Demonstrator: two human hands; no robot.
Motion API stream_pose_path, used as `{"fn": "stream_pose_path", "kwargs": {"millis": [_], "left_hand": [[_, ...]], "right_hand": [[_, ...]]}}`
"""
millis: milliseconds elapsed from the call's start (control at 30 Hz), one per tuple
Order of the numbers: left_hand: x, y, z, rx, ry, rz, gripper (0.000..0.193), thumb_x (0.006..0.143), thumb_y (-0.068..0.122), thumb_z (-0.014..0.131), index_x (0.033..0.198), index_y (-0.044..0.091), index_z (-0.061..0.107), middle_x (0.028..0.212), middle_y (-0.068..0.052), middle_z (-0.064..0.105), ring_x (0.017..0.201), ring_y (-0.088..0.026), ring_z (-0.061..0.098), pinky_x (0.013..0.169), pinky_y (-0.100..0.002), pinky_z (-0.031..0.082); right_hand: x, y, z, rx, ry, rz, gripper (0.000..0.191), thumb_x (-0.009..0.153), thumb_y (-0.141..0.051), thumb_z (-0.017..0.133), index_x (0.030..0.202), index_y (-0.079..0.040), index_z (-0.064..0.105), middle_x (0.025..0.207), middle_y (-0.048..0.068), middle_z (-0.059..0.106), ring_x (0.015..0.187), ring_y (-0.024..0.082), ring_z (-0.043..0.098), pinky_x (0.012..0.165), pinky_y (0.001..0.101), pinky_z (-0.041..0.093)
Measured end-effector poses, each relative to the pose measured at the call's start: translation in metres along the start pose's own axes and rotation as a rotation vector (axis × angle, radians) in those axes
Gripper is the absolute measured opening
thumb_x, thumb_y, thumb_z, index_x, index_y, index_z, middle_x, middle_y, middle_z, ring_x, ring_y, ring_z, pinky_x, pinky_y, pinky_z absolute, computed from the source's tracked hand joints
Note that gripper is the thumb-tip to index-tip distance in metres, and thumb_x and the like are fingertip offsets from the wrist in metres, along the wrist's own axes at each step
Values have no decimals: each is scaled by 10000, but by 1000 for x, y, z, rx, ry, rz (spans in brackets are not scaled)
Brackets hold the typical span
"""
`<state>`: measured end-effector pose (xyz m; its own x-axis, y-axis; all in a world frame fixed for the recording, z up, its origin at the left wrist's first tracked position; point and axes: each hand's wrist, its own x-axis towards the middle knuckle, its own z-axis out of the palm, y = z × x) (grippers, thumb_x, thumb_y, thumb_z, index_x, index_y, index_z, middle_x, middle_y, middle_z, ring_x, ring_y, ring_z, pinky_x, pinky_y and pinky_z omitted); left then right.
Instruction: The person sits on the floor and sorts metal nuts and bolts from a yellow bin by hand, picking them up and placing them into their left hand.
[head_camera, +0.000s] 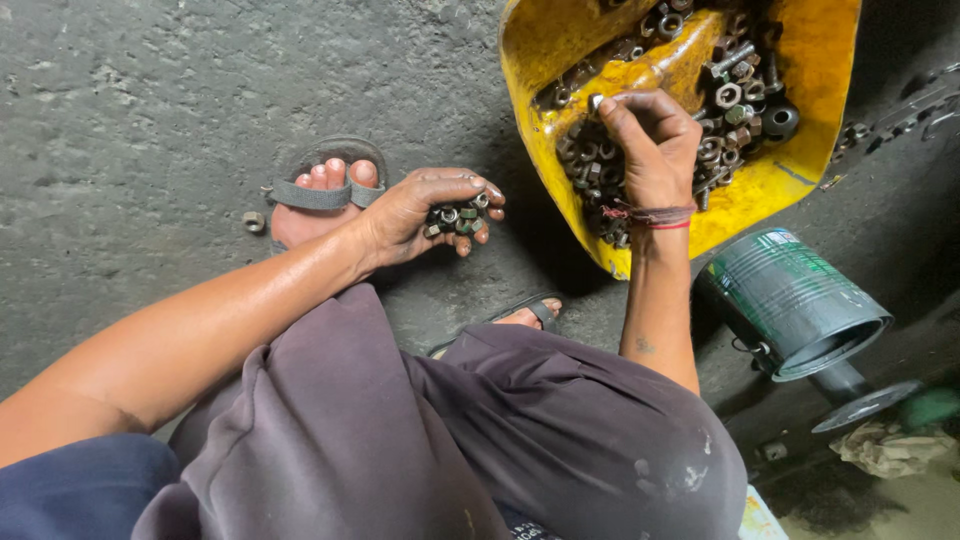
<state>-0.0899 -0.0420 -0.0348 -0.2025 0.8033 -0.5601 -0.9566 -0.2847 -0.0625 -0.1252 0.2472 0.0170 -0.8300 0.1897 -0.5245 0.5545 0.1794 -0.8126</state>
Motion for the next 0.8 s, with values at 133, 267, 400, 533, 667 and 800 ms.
{"fn": "stream_pose_path", "kwargs": {"millis": [133, 267, 400, 533, 667, 800], "left_hand": [[-1, 1, -1, -8, -5, 15, 305, 1007, 266, 630, 1148, -2, 672, 1045, -139, 715, 819, -219, 723, 633, -326, 604], [-1, 2, -2, -1, 0, 11, 308, 1009, 268, 624, 1153, 0, 674, 1048, -130, 717, 828, -214, 720, 646, -325, 601], [0, 1, -1, 4, -14, 9, 308, 1007, 267, 625, 1152, 1, 674, 1046, -129, 717, 832, -215, 717, 650, -325, 599], [0, 1, -1, -5, -18, 13, 305, 1008, 267, 625, 1150, 1, 674, 1041, -131, 715, 829, -217, 716, 646, -327, 600], [-1, 5, -2, -5, -22, 22, 311, 1008, 266, 623, 1159, -1, 677, 1048, -130, 715, 836, -216, 717, 658, -323, 602], [0, 7, 0, 7, -16, 26, 319, 1007, 280, 625, 1160, 5, 676, 1054, -127, 714, 850, -215, 718, 662, -326, 604]], "right_hand": [[4, -7, 0, 60, 137, -46, 83, 1007, -90, 748, 1028, -14, 726, 979, 28, 738, 910, 96, 672, 882, 253, 537], [0, -21, 7, -341, 284, -319, 140, 1034, -118, 782, 1047, -13, 691, 985, 42, 741, 895, 105, 691, 842, 262, 575], [-6, -28, 31, -760, 97, -497, 184, 968, -128, 836, 1073, -37, 714, 998, 85, 770, 888, 175, 745, 803, 286, 571], [-7, -25, 46, -814, 36, -459, 218, 938, -134, 857, 1083, -42, 723, 1006, 97, 774, 911, 189, 741, 807, 297, 557], [-10, -15, 35, -302, 22, -328, 264, 979, -74, 808, 1175, 5, 650, 1105, 100, 737, 1050, 168, 723, 963, 316, 587], [-23, -11, 20, 91, 12, -87, 274, 985, -50, 747, 1228, -9, 629, 1128, 63, 722, 1088, 141, 708, 984, 293, 565]]}}
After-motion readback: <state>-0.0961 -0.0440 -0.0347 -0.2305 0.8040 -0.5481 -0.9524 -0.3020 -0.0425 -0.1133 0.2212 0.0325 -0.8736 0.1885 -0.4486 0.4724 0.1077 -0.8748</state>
